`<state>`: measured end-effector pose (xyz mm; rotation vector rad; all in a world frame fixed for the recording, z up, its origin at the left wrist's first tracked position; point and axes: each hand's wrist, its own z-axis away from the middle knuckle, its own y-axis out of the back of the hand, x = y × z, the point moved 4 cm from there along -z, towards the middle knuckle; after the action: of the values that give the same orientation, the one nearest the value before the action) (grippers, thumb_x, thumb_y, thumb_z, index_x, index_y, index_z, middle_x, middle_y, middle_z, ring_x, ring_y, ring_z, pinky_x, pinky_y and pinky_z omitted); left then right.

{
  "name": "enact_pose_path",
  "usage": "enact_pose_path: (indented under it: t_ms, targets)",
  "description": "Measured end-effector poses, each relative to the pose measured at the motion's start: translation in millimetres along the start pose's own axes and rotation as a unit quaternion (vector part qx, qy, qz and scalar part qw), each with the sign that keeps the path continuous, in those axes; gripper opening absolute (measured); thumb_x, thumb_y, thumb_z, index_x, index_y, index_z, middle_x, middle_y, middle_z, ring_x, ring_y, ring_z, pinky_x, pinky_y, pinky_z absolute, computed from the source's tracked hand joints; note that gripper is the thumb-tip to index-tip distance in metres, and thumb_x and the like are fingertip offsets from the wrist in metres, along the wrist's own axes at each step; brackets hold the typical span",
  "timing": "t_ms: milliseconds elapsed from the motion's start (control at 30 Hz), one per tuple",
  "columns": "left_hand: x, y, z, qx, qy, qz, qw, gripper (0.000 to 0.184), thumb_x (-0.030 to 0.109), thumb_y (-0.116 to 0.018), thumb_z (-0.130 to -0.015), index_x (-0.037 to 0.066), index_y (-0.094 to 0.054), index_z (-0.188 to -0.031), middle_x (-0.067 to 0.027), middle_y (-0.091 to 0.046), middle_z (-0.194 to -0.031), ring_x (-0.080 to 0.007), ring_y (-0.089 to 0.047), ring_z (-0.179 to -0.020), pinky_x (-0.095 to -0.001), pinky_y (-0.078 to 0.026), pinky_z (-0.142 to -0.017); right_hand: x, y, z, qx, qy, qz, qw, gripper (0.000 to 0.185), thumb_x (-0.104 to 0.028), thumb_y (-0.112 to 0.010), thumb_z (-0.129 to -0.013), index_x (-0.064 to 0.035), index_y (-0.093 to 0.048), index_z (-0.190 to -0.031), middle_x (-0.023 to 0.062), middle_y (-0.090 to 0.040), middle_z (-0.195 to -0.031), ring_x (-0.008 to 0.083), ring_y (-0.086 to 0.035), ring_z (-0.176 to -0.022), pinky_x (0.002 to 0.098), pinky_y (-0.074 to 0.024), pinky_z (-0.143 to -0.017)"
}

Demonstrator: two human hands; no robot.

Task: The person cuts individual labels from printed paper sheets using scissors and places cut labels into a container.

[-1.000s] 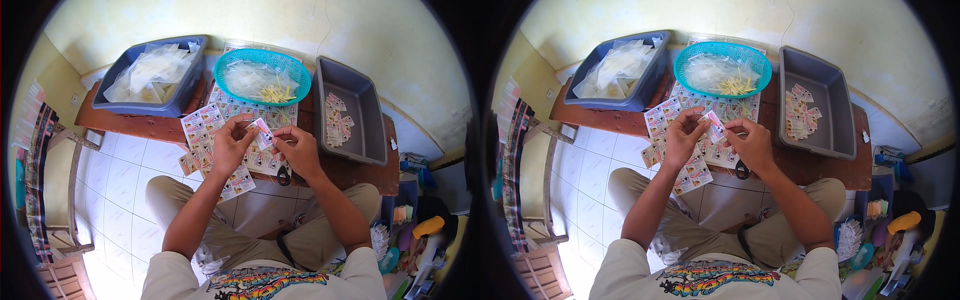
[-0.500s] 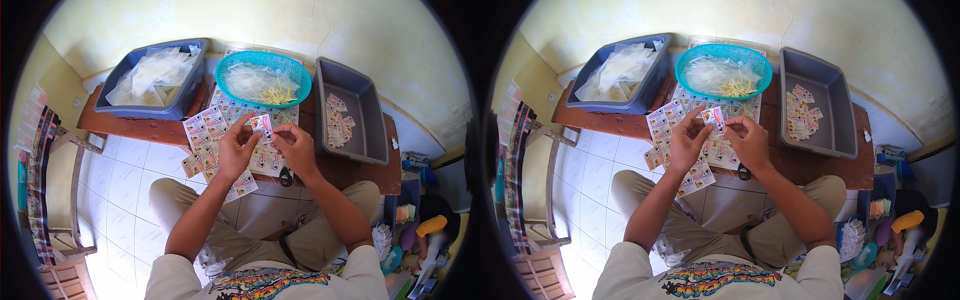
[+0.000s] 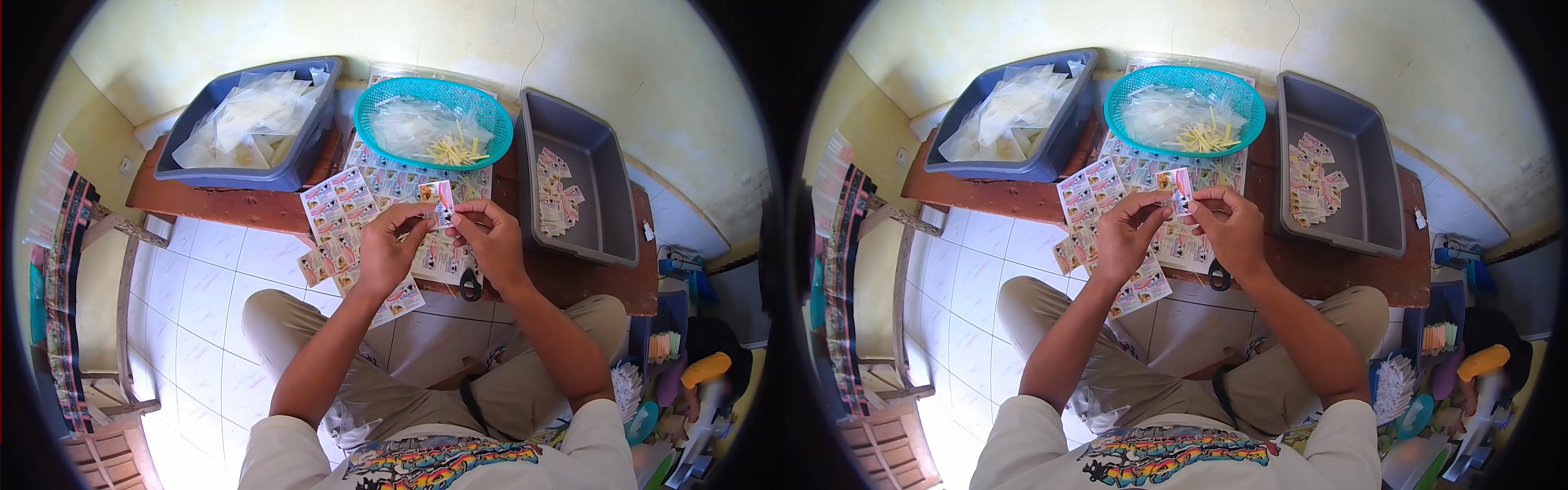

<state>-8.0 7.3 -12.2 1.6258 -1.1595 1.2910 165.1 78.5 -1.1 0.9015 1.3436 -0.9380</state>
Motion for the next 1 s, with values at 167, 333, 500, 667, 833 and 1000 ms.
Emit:
enact_pose_path:
  t_ms: [167, 333, 500, 667, 833, 1000]
  targets:
    - [-5, -2, 0, -0.01, 0.03, 0.022, 0.999, 0.027, -0.002, -0.073, -0.099, -0.001, -0.073, -0.127, -0.0088, -0.075, -0.114, -0.0133, -0.072, -0.104, -0.0275, -0.058, -0.091, 5, 7, 4, -0.018, -0.002, 0.004, 1.0, 0.019, -0.008, -0.074, -0.099, 0.0029, -0.073, -0.115, 0.0123, -0.079, -0.101, 0.0146, -0.078, -0.088, 0.0273, -0.0625, -0.071]
    - [-7, 1, 1, -0.004, 0.07, 0.062, 0.996, 0.029, -0.002, -0.073, -0.099, -0.002, -0.072, -0.127, -0.0078, -0.076, -0.112, -0.0119, -0.072, -0.103, -0.0269, -0.058, -0.091, 0, 20, 19, -0.019, 0.01, 0.104, 0.994, 0.029, -0.011, -0.078, -0.095, -0.0008, -0.072, -0.122, 0.0134, -0.079, -0.103, 0.0197, -0.079, -0.088, 0.0323, -0.0619, -0.073]
    - [-16, 3, 2, -0.003, 0.074, 0.084, 0.994, 0.028, -0.002, -0.074, -0.098, -0.002, -0.073, -0.125, -0.0087, -0.077, -0.109, -0.0119, -0.072, -0.1, -0.027, -0.059, -0.089, 11, 38, 44, -0.083, 0.065, 0.485, 0.868, 0.052, -0.018, -0.078, -0.092, -0.0053, -0.063, -0.14, 0.0184, -0.067, -0.127, 0.0408, -0.073, -0.105, 0.0508, -0.0602, -0.09]
    - [-20, -1, 1, -0.002, 0.086, 0.084, 0.993, 0.027, -0.002, -0.076, -0.097, -0.001, -0.074, -0.124, -0.0097, -0.078, -0.107, -0.0122, -0.073, -0.099, -0.0269, -0.06, -0.087, 22, 38, 59, -0.12, -0.02, 0.556, 0.822, 0.068, -0.022, -0.079, -0.09, -0.0087, -0.052, -0.152, 0.02, -0.056, -0.14, 0.0446, -0.069, -0.113, 0.0535, -0.0585, -0.094]
    - [-21, -9, -2, -0.001, 0.069, 0.091, 0.993, 0.027, 0.0, -0.076, -0.098, -0.001, -0.074, -0.124, -0.0096, -0.079, -0.105, -0.0116, -0.074, -0.097, -0.0263, -0.06, -0.086, 31, 32, 59, -0.122, -0.004, 0.571, 0.812, 0.073, -0.021, -0.078, -0.089, -0.0084, -0.048, -0.155, 0.0209, -0.054, -0.141, 0.0454, -0.07, -0.11, 0.0535, -0.0589, -0.093]
    - [-21, -10, -4, -0.008, 0.084, 0.077, 0.994, 0.028, -0.001, -0.076, -0.097, -0.002, -0.073, -0.125, -0.0094, -0.078, -0.107, -0.0118, -0.073, -0.099, -0.0268, -0.059, -0.088, 33, 33, 49, -0.131, -0.012, 0.574, 0.808, 0.077, -0.014, -0.075, -0.084, -0.0043, -0.045, -0.155, 0.023, -0.055, -0.138, 0.0452, -0.07, -0.111, 0.0516, -0.0598, -0.093]
